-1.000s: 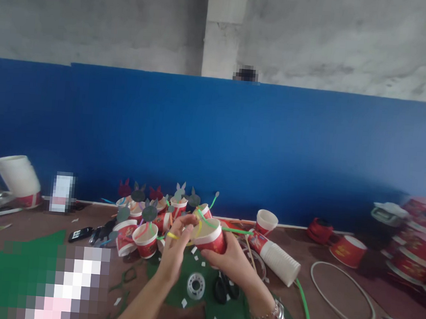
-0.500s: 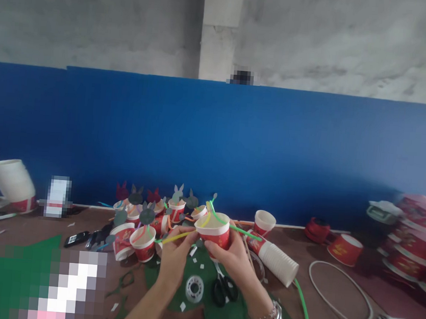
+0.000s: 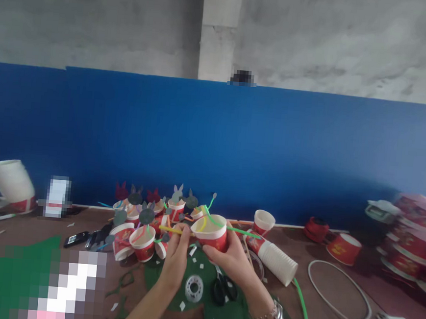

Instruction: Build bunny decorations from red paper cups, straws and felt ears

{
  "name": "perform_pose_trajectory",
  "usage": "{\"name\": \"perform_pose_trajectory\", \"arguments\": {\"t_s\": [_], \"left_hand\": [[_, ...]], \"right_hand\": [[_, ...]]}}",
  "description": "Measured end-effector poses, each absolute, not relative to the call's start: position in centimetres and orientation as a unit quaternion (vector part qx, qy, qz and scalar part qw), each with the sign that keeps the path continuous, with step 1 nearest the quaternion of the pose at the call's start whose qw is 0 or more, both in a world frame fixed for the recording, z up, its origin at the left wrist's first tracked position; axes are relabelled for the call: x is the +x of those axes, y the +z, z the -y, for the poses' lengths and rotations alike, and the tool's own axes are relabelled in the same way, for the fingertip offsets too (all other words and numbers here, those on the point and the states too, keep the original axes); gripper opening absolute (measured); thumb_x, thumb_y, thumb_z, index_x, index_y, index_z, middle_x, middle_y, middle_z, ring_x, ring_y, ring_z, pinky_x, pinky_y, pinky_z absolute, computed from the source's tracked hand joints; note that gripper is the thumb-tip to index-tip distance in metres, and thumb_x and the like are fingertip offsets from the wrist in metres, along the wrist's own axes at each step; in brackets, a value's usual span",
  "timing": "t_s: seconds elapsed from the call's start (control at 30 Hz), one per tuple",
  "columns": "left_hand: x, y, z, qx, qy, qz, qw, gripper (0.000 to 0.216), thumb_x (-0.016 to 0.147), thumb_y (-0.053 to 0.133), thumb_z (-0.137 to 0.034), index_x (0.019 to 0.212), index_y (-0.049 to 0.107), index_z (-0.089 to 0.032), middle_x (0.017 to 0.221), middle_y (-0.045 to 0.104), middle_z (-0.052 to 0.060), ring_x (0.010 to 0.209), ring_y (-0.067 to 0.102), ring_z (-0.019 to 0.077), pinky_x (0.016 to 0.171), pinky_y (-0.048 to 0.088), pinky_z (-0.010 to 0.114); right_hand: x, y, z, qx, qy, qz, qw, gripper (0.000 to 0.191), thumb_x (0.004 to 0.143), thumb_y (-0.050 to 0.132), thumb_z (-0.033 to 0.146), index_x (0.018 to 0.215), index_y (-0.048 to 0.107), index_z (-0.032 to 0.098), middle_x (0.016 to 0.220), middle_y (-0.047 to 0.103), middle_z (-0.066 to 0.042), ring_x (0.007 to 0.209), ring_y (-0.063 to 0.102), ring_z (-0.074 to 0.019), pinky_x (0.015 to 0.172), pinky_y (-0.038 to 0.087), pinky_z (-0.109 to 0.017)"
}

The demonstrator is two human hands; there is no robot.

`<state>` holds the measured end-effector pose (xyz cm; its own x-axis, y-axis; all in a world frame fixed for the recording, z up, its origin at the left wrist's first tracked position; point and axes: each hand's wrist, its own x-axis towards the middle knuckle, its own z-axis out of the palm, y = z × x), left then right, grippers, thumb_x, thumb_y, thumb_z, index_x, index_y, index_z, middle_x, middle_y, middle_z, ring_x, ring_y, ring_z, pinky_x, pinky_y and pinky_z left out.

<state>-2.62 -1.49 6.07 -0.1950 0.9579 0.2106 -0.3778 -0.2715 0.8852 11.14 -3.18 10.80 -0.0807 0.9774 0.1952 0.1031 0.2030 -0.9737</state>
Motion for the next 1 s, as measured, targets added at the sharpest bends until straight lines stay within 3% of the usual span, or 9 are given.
{"name": "perform_pose_trajectory", "arguments": {"t_s": [0.17,0.3,0.4,0.5,0.6,0.67,0.83,1.0], "left_hand": [[-3.4,8.3,2.1,0.402,0.653,-0.361,0.531,0.045,0.079,0.058,-0.052,0.107,0.061,-0.018,0.115,0.063,0.010,0.115,0.052,0.0267,0.099,0.036,0.036],[-3.6,8.9,2.2,0.372,0.628,-0.333,0.597,0.040,0.073,0.069,-0.040,0.106,0.063,-0.018,0.111,0.066,0.011,0.111,0.056,0.0275,0.094,0.042,0.036],[-3.6,8.9,2.2,0.324,0.641,-0.304,0.626,0.049,0.072,0.071,-0.035,0.115,0.056,-0.017,0.101,0.070,0.012,0.100,0.063,0.0278,0.086,0.047,0.038],[-3.7,8.7,2.0,0.323,0.653,-0.286,0.622,0.053,0.073,0.070,-0.032,0.120,0.051,-0.016,0.089,0.071,0.009,0.092,0.066,0.0267,0.081,0.049,0.038],[-4.1,8.4,1.6,0.352,0.676,-0.285,0.582,0.049,0.078,0.065,-0.034,0.121,0.048,-0.018,0.082,0.071,0.005,0.091,0.066,0.0246,0.080,0.048,0.036],[-4.4,8.2,1.4,0.391,0.679,-0.307,0.540,0.046,0.081,0.061,-0.036,0.122,0.047,-0.018,0.081,0.070,0.004,0.093,0.065,0.0240,0.083,0.047,0.036],[-4.7,8.3,1.4,0.540,0.613,-0.360,0.450,0.043,0.087,0.053,-0.036,0.125,0.046,-0.018,0.091,0.071,0.008,0.100,0.062,0.0254,0.092,0.041,0.040],[-4.2,8.6,2.2,0.619,0.559,-0.314,0.454,0.046,0.090,0.048,-0.035,0.134,0.040,-0.023,0.127,0.057,0.012,0.127,0.043,0.0255,0.105,0.030,0.041]], "right_hand": [[11.5,9.8,2.9,-0.494,0.481,0.620,0.375,0.036,0.063,0.068,0.020,0.096,0.055,0.015,0.075,0.063,-0.001,0.060,0.060,-0.0151,0.051,0.048,-0.024],[11.3,9.0,3.0,-0.473,0.500,0.657,0.307,0.033,0.062,0.069,0.019,0.093,0.057,0.016,0.070,0.063,0.001,0.054,0.058,-0.0132,0.045,0.043,-0.020],[11.1,8.9,3.1,-0.457,0.504,0.669,0.298,0.037,0.065,0.067,0.018,0.101,0.058,0.016,0.071,0.064,0.000,0.058,0.059,-0.0138,0.049,0.045,-0.021],[10.9,9.2,3.2,-0.435,0.496,0.686,0.307,0.037,0.069,0.069,0.027,0.104,0.061,0.016,0.084,0.067,-0.003,0.074,0.061,-0.0180,0.065,0.049,-0.026],[10.9,9.4,3.1,-0.413,0.476,0.662,0.406,0.040,0.084,0.050,0.048,0.109,0.062,0.019,0.108,0.064,-0.007,0.103,0.057,-0.0213,0.089,0.044,-0.031],[10.9,9.5,2.8,-0.441,0.448,0.613,0.478,0.050,0.089,0.036,0.055,0.112,0.062,0.019,0.114,0.062,-0.008,0.110,0.053,-0.0213,0.093,0.041,-0.032],[10.6,9.7,2.6,-0.488,0.339,0.638,0.489,0.052,0.090,0.034,0.054,0.107,0.063,0.015,0.098,0.066,-0.011,0.096,0.058,-0.0231,0.088,0.042,-0.033],[10.4,10.0,3.2,-0.492,0.188,0.759,0.383,0.043,0.096,0.027,0.038,0.081,0.061,0.016,0.081,0.063,-0.008,0.079,0.056,-0.0196,0.076,0.043,-0.031]]}}
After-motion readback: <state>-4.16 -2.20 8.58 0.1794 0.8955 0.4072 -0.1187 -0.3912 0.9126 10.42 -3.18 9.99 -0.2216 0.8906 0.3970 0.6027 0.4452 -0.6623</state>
